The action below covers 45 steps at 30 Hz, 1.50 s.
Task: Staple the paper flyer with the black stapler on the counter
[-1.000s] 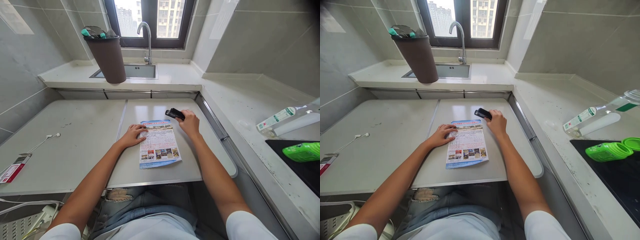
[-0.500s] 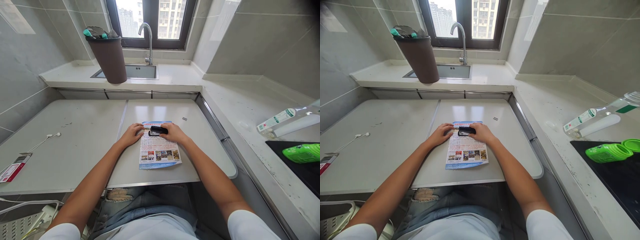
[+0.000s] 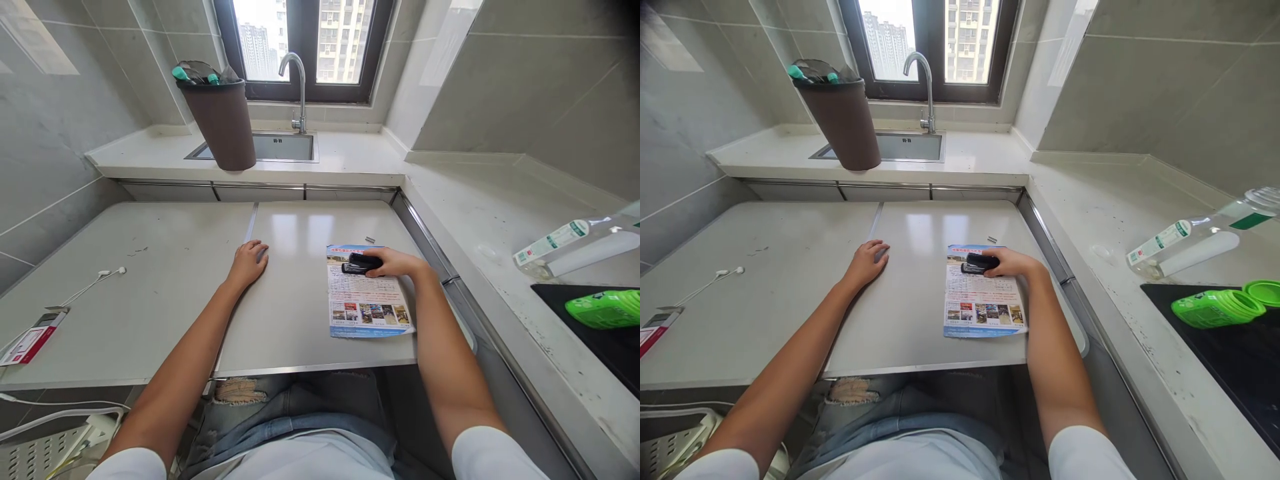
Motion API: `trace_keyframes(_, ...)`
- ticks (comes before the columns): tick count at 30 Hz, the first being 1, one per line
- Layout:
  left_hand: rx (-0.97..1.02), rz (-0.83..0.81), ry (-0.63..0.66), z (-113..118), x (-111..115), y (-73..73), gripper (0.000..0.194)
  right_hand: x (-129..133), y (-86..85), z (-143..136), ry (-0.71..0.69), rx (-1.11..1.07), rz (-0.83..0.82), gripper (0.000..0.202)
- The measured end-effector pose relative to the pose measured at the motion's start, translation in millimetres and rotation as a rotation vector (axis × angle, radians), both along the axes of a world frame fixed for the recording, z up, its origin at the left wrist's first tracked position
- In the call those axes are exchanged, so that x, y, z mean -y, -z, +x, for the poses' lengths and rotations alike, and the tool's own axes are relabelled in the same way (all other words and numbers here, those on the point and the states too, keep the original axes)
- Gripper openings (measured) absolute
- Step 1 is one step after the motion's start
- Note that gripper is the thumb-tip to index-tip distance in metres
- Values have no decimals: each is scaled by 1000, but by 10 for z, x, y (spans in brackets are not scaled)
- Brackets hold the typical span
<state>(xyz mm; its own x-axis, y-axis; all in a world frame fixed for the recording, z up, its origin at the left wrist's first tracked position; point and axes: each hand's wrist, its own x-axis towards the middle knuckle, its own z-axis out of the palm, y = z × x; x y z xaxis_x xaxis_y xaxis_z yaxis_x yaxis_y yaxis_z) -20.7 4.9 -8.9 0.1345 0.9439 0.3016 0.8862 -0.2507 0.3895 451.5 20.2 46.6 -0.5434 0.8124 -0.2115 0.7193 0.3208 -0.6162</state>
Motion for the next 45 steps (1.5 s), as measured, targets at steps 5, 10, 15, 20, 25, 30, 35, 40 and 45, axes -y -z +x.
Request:
trace_keyframes(5, 42, -3, -20, -29, -36, 47, 35, -2, -46, 318, 18, -41, -62, 56)
trace_keyframes(10, 41, 11, -24, -15, -36, 63, 34, -126, 110, 482, 438, -355, 212, 55)
trace_keyframes(15, 44, 15, -35, -14, -36, 62, 34, -309, 436, 505, 854, -331, 393, 49)
trace_keyframes(20, 24, 3, -31, -9, -28, 48, 36, -375, 524, 478, 766, -158, 444, 42)
trace_keyframes(25, 29, 11, -32, -14, -19, 55, 35, -375, 505, 464, 751, -114, 453, 42)
trace_keyframes(30, 22, 26, -27, -25, -24, 68, 34, -392, 538, 467, 743, -90, 458, 40)
trace_keyframes(35, 26, 15, -25, -22, -25, 63, 34, -375, 539, 438, 701, -98, 539, 32)
trace_keyframes(40, 27, 5, -30, -18, -22, 57, 35, -299, 455, 353, 406, -198, 604, 31)
trace_keyframes(45, 18, 14, -22, -18, -18, 50, 33, -352, 486, 218, 136, -135, 407, 42)
